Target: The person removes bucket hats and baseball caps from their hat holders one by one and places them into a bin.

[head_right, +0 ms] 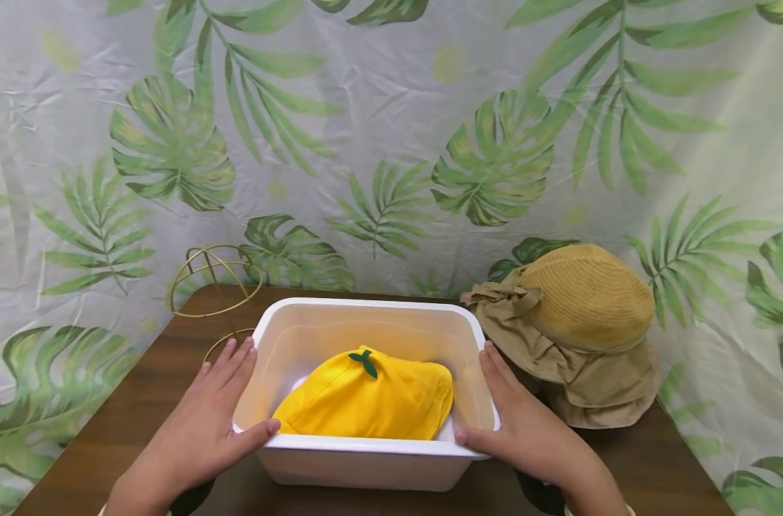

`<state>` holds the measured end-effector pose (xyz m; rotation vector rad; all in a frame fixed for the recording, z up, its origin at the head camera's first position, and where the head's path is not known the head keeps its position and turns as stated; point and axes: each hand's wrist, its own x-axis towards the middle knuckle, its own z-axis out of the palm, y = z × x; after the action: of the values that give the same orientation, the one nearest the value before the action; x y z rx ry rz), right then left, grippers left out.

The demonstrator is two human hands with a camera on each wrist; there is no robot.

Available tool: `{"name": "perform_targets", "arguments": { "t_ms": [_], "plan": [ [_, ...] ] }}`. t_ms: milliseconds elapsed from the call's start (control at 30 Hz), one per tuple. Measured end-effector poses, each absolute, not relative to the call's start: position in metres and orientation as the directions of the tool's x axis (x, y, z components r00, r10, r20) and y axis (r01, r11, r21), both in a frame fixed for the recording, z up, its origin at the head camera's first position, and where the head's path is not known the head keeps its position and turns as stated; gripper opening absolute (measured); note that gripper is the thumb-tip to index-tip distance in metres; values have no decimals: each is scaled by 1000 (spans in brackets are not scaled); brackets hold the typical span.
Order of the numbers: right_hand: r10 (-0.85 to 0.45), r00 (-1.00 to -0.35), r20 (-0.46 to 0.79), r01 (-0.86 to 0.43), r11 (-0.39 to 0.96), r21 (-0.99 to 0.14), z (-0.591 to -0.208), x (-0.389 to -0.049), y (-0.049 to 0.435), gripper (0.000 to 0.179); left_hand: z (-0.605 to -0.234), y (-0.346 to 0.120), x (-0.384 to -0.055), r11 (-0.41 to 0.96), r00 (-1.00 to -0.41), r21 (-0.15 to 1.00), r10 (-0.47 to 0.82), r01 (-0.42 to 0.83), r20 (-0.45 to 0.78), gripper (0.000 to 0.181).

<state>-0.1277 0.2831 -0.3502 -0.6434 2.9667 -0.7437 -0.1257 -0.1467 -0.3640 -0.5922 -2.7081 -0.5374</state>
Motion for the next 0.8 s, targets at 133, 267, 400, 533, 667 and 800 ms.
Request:
{"name": "perform_targets", "arguments": {
  "t_ms": [133,267,400,533,667,800],
  "plan": [
    [-399,-912,91,-395,802,-448,-349,-128,284,104,-364,-146,-126,840,-855,288,331,460,399,95],
    [-393,-916,76,-381,798,-466,-348,-126,284,104,-364,-147,-126,835,-852,290,337,467,401,94],
    [-380,-923,53,-357,798,-485,-348,-122,283,104,-365,-147,-127,831,-865,314,338,460,372,95],
    [-384,-921,57,-361,791,-494,-348,-122,282,103,-365,-148,-128,830,-869,322,336,456,364,95],
    [-392,-918,59,-371,796,-478,-345,-124,284,104,-365,-148,-127,832,-860,304,342,464,378,94],
    [-411,-907,94,-407,793,-454,-338,-125,292,99,-365,-146,-127,832,-847,281,352,478,399,93]
  ]
}}
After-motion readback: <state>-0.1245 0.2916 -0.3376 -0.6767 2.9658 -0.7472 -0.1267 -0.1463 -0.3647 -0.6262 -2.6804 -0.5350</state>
